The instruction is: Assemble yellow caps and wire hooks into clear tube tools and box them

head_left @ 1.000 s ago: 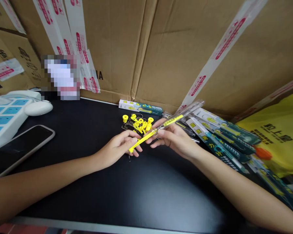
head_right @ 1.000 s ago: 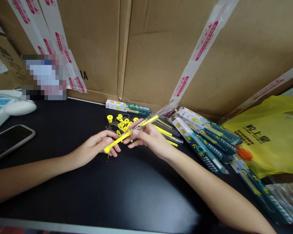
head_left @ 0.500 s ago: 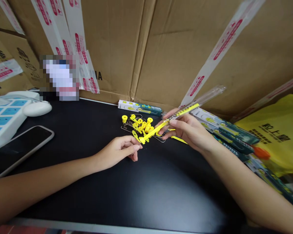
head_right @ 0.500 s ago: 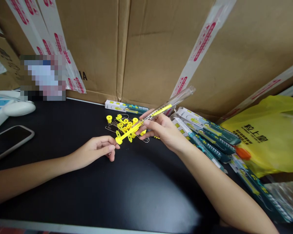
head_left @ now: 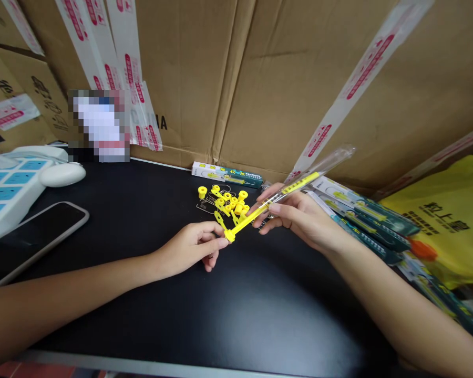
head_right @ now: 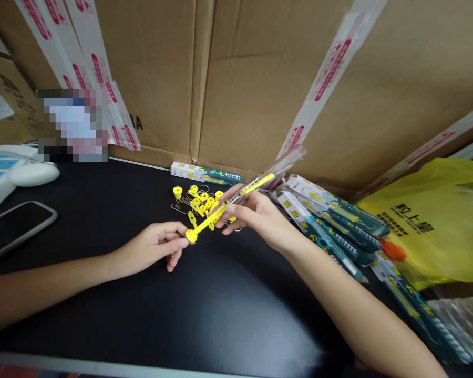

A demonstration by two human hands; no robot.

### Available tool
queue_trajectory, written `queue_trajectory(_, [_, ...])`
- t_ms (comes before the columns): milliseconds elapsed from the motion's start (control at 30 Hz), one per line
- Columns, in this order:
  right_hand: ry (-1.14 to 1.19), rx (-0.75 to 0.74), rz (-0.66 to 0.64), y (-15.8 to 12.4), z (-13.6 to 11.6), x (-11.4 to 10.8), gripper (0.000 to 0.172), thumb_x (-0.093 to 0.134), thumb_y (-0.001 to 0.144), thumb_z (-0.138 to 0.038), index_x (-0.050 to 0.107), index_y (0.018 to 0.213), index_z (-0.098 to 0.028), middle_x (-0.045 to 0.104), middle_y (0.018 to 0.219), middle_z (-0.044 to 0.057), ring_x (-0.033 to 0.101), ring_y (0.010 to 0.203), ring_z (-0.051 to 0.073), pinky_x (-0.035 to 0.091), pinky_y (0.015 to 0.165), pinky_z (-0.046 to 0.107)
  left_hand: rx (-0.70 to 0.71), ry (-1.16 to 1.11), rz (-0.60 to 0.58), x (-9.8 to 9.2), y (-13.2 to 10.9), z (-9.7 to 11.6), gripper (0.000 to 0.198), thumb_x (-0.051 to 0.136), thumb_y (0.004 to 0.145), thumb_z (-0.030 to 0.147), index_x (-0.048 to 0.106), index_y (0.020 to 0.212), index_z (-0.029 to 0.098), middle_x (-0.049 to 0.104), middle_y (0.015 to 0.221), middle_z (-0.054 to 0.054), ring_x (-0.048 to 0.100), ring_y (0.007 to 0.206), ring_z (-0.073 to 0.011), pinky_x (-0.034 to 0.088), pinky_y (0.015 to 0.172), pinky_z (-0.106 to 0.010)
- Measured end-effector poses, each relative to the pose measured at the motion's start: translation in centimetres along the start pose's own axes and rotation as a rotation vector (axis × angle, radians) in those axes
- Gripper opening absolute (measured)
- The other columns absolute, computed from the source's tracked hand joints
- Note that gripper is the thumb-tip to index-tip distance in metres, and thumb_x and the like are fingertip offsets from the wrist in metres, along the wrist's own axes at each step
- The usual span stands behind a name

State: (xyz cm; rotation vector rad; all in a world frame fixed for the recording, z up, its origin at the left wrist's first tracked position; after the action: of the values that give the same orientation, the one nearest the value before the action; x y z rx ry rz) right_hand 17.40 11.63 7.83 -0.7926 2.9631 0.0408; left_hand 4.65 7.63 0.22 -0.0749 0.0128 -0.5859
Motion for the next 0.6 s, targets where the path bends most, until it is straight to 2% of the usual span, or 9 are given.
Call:
queue_trajectory(300, [-0.108,-0.072,-0.197,0.0,1.5,3.5,0.021,0.069,0.081,-0.027,0.063,0.098,-0.016,0.062,0.095,0.004,0.063,0.08,0.013,0.058,0.064,0.025,-0.01,-0.003,0.0,0.2,-0.1,0.0,0.019,0.057,0.087,0.032,0.053,0.08,0.015,0.057,0.053,0.006,0.054,0.046,-0.0073,0.046,0.051,-0.02])
queue_trajectory(600, [-0.121,-0.089,-0.227,-0.3,2.5,4.6,0.018,0.067,0.083,-0.024,0.062,0.098,-0.016,0.058,0.094,0.003,0.059,0.079,0.011,0.056,0.061,0.021,0.004,-0.001,-0.009,0.4,0.0,-0.2,0.023,0.057,0.087,0.034,0.051,0.075,0.016,0.058,0.055,0.006,0.055,0.047,-0.0071,0.045,0.052,-0.021])
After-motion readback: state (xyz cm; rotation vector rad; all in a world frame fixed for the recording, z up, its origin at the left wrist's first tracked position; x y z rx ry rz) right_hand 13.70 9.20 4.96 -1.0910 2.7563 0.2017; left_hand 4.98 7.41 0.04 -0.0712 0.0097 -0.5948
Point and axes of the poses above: each hand's wrist, its own y-axis towards the middle knuckle, its own x-axis out of the palm, z = x × y, the point moved 10 cm from there along y, towards the middle knuckle
